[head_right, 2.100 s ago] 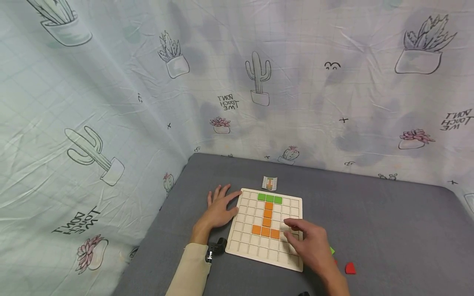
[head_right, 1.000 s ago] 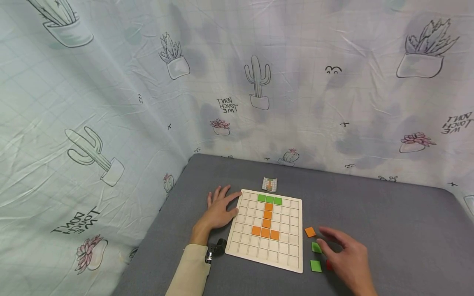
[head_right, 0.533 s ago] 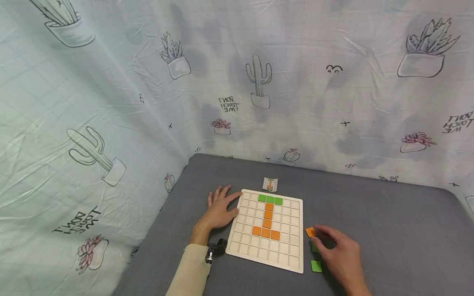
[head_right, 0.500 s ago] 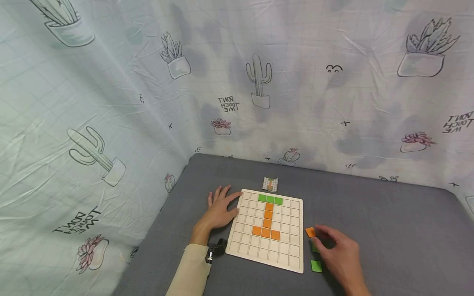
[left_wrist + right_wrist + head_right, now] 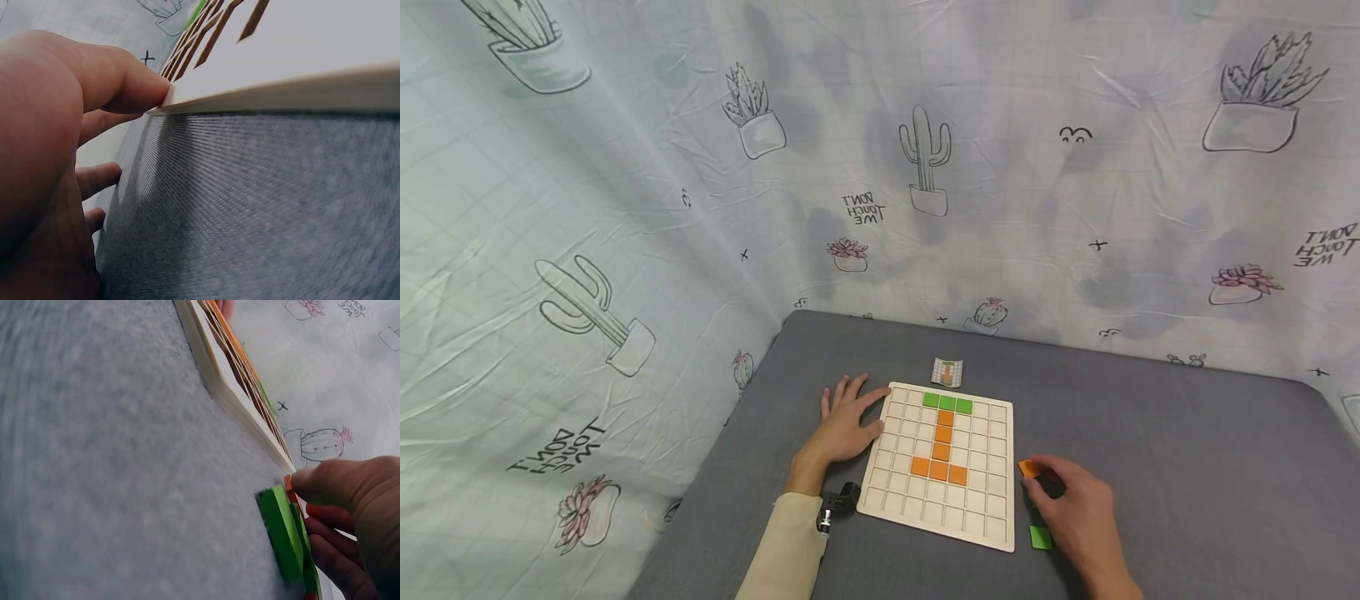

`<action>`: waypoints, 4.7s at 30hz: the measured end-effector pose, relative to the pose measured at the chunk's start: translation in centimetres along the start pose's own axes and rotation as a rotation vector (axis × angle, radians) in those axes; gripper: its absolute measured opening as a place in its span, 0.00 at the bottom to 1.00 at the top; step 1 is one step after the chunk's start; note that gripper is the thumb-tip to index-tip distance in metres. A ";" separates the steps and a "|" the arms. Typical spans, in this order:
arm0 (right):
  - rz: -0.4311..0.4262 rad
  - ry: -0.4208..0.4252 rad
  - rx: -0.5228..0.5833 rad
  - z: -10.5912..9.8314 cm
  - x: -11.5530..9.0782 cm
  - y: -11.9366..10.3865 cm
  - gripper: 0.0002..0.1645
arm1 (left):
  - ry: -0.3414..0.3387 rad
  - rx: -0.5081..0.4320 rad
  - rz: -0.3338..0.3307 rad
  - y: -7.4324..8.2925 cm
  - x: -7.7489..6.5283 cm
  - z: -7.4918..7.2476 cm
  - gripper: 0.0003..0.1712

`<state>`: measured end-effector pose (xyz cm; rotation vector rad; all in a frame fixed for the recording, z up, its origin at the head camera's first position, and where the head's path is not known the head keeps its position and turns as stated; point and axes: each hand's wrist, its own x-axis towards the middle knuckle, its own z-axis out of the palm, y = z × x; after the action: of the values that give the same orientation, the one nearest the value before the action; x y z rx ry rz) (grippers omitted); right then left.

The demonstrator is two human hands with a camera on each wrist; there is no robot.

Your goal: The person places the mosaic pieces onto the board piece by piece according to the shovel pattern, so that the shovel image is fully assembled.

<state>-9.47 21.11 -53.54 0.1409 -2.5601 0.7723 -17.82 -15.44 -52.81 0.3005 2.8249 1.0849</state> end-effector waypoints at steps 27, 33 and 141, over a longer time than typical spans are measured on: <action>0.090 -0.023 0.013 -0.4 0.2 -0.9 0.25 | 0.004 0.000 0.002 0.2 0.0 0.0 0.32; 0.088 -0.027 0.063 -1.1 0.4 -1.4 0.26 | 0.006 0.008 -0.003 0.0 0.1 0.1 0.32; -0.351 -0.256 0.318 3.7 -0.7 -7.8 0.26 | 0.005 0.009 0.014 -0.2 0.0 0.0 0.32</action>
<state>-8.59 12.59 -52.69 0.8131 -2.5154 1.0680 -17.88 -15.59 -52.92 0.3194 2.8373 1.0777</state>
